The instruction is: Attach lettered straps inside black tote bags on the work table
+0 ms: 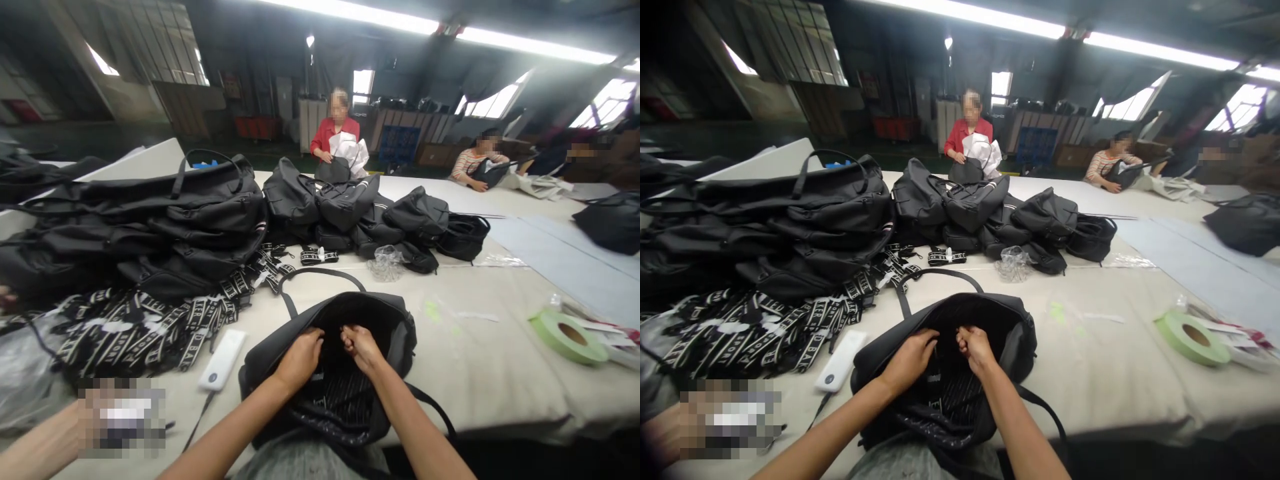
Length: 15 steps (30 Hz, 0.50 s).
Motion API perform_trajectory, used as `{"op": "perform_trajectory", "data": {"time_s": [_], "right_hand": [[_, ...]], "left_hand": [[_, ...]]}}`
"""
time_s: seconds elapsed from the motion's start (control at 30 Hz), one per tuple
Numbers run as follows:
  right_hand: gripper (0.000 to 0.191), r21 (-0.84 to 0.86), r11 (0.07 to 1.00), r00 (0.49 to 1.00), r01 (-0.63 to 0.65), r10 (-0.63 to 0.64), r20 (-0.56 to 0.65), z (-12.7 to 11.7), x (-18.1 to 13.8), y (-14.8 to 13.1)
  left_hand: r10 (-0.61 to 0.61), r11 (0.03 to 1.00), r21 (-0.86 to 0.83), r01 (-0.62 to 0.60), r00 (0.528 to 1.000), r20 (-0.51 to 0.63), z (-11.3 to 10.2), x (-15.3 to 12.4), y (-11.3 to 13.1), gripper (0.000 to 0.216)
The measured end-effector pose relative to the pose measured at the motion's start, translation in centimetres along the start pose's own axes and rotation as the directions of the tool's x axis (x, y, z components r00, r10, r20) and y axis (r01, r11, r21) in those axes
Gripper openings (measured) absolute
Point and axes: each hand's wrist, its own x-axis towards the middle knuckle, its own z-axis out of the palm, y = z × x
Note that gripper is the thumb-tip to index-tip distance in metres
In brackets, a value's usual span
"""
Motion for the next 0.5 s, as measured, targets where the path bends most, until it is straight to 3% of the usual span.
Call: {"op": "perform_trajectory", "data": {"time_s": [0.13, 0.23, 0.37, 0.5], "right_hand": [[0.026, -0.001, 1.0, 0.999, 0.026, -0.026, 0.019, -0.2, -0.9, -0.2], [0.03, -0.017, 0.998, 0.998, 0.067, -0.066, 0.018, -0.4, -1.5, -0.3], [0.037, -0.035, 0.988, 0.989, 0.148, -0.147, 0.018, -0.3, -2.2, -0.2], [0.045, -0.028, 0.978, 0.979, 0.205, -0.205, 0.023, 0.1, -2.4, -0.1]], "left_hand": [[0.24, 0.965, 0.082, -0.248, 0.966, 0.094, 1.4, 2.7, 1.3, 0.038], [0.334, 0.926, 0.125, -0.356, 0.928, 0.167, 2.2, 4.6, 1.0, 0.031], [0.388, 0.898, 0.152, -0.414, 0.905, 0.173, 2.3, 5.0, 0.0, 0.026], [0.398, 0.902, 0.142, -0.409, 0.912, 0.1, 2.1, 5.2, -0.9, 0.027]]}}
